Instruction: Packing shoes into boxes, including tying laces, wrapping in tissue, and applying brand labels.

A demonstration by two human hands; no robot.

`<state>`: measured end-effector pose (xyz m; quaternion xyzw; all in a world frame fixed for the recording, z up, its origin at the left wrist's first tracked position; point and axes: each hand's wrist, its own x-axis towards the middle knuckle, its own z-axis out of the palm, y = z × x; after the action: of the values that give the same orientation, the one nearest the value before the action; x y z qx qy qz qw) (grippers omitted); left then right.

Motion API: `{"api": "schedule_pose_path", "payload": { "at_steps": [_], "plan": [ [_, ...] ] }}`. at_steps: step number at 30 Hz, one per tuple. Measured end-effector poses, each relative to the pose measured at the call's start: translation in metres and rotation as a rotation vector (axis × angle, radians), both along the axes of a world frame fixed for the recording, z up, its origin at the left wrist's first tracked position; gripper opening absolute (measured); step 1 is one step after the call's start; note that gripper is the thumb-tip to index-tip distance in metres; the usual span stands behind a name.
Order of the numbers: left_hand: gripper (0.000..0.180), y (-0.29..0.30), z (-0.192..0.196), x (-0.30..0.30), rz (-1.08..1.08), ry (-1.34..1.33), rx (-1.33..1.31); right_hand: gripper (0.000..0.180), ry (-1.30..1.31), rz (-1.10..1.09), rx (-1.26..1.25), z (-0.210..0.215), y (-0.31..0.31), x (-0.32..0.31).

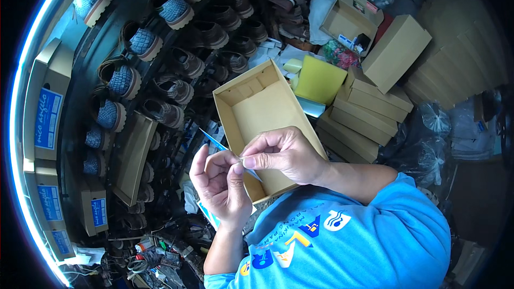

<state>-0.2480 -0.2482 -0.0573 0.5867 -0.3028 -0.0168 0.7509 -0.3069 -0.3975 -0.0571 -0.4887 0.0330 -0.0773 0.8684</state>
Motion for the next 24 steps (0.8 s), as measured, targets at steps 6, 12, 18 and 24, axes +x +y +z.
{"api": "schedule_pose_path", "payload": {
  "at_steps": [6,12,18,24],
  "plan": [
    [0.06,0.033,0.006,0.03,0.027,0.098,0.036,0.007,0.116,-0.159,-0.019,0.002,-0.076,0.022],
    [0.06,0.133,0.008,0.048,0.196,0.158,0.01,0.002,-0.019,-0.742,-0.603,-0.06,-0.221,0.092],
    [0.061,0.13,-0.005,0.032,0.22,0.286,-0.06,0.031,0.412,-0.259,-1.103,-0.224,-0.224,0.111],
    [0.059,0.115,-0.007,0.023,0.219,0.237,-0.052,0.031,0.111,-0.647,-0.956,-0.139,-0.175,0.093]
  ]
}}
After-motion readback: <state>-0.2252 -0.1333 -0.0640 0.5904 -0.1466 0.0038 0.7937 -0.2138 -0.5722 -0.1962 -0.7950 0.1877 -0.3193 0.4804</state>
